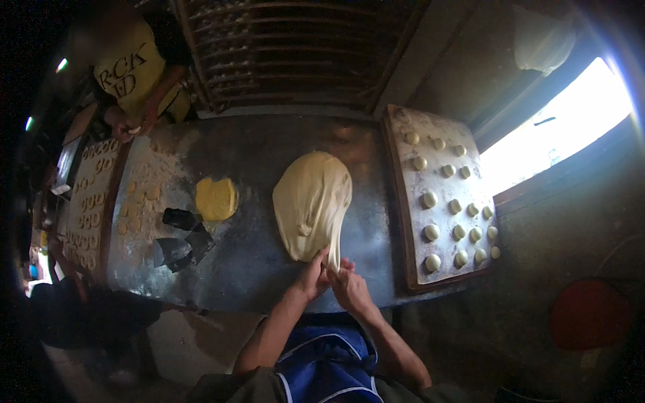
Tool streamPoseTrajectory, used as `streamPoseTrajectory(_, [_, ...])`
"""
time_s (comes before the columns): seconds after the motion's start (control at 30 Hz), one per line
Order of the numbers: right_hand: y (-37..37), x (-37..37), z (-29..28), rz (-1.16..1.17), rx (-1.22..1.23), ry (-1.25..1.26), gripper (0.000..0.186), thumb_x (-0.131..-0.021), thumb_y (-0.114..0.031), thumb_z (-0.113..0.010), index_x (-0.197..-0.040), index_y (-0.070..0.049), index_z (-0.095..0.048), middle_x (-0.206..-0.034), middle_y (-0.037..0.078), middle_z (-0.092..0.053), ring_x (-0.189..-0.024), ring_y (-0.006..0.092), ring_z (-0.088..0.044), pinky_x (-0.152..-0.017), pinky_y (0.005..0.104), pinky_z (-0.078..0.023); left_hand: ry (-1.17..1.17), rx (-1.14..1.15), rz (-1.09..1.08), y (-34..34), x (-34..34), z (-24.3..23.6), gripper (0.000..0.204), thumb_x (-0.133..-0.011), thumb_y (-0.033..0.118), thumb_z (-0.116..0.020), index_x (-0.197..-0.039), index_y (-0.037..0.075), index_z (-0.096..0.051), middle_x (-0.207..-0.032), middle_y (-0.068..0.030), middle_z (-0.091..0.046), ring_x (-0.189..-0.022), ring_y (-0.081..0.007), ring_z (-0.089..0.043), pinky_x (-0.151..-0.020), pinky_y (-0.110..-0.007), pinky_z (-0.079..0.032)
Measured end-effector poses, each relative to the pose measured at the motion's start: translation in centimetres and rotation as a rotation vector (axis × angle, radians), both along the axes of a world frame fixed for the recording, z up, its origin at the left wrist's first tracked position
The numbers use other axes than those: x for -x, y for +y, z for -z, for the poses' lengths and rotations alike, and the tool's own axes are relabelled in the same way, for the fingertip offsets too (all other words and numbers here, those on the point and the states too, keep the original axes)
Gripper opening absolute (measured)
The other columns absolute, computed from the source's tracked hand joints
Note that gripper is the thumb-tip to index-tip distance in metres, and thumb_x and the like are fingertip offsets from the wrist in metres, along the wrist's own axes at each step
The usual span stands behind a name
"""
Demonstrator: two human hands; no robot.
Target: The person tears small pieces of dough from a large mass on a metal table, rolls them into balls by hand, and places them onto a wooden board. Another person is visible in the background working with dough as well.
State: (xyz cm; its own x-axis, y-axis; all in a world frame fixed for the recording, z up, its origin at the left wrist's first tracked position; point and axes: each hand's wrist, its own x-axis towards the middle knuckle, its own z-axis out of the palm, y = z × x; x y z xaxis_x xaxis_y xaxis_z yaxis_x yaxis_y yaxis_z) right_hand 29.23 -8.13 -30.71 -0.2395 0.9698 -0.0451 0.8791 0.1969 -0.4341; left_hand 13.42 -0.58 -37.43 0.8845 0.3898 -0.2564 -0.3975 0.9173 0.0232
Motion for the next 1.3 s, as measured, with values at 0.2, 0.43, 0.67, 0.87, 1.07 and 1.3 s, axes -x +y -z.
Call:
streamPoseTrajectory(0.2, [-3.9, 2.1, -9.7, 0.097, 0.267, 0.096, 0.023, -0.1, -0.024, -0.057, -0.098, -0.001, -0.061, -0.08, 0.023, -0.065, -0.077, 0.0407, -0.067, -0.069, 0.0487, -0.052, -0.031, 0.357, -0.134, 0.3, -4.3, -1.5, 0.03, -0.103, 0.033, -0.047, -0.085, 0.011, -0.052, -0.06, 0.006, -0.04, -0.043, -0.0067, -0.034, -0.04, -0.023, -0.03])
streamPoseTrajectory(0.43, [3.2, 1.3, -13.9, -0.293, 0.355, 1.02, 0.031, -0.094, -0.02, -0.068, -0.116, 0.001, -0.066, -0.102, 0.01, -0.07, -0.103, 0.0207, -0.066, -0.093, 0.0357, -0.05, 0.633, -0.253, -0.414, -4.6, -2.6, -5.3, 0.021, -0.101, 0.034, -0.047, -0.105, 0.014, -0.053, -0.066, 0.0047, -0.038, -0.049, -0.0062, -0.034, -0.045, -0.021, -0.033])
streamPoseTrajectory(0.67, [9.6, 7.5, 3.3, -0.317, -0.03, 0.585, 0.028, -0.096, -0.03, -0.067, -0.092, -0.002, -0.069, -0.077, 0.008, -0.065, -0.075, 0.0215, -0.066, -0.067, 0.0375, -0.05, 1.6, -1.57, 0.211, -8.3, 1.9, -6.5, 0.029, -0.099, 0.026, -0.056, -0.083, 0.003, -0.064, -0.083, -0.0305, -0.067, -0.075, -0.0439, -0.068, -0.066, -0.055, -0.054])
streamPoseTrajectory(0.87, [6.5, 5.6, -0.8, -0.077, 0.268, 0.882, 0.02, -0.093, -0.021, -0.07, -0.093, -0.002, -0.066, -0.084, 0.016, -0.061, -0.078, 0.0351, -0.063, -0.068, 0.043, -0.051, 1.09, -1.992, -0.284, -8.7, 2.4, -22.7, 0.008, -0.089, 0.014, -0.057, -0.094, 0.009, -0.062, -0.082, -0.0077, -0.059, -0.078, -0.0267, -0.055, -0.086, -0.039, -0.038])
streamPoseTrajectory(1.07, [-6.3, -5.3, 2.3, -0.079, -0.226, 0.17, 0.041, -0.091, -0.017, -0.065, -0.131, -0.006, -0.058, -0.128, 0.017, -0.058, -0.122, 0.0355, -0.055, -0.102, 0.049, -0.043, 1.641, -1.986, -0.182, -9.6, 13.0, -5.2, 0.018, -0.092, 0.011, -0.057, -0.11, 0.012, -0.057, -0.109, -0.0098, -0.059, -0.097, -0.0307, -0.055, -0.097, -0.046, -0.034])
streamPoseTrajectory(1.3, [2.9, -1.6, 3.2, 0.379, -0.276, -0.105, 0.053, -0.086, -0.03, -0.068, -0.129, -0.006, -0.05, -0.133, 0.021, -0.048, -0.126, 0.0381, -0.043, -0.106, 0.0536, -0.032, 2.019, -1.564, -0.547, 2.3, 6.9, -2.4, 0.028, -0.093, 0.013, -0.066, -0.108, 0.002, -0.046, -0.099, -0.0181, -0.053, -0.091, -0.036, -0.053, -0.086, -0.048, -0.042])
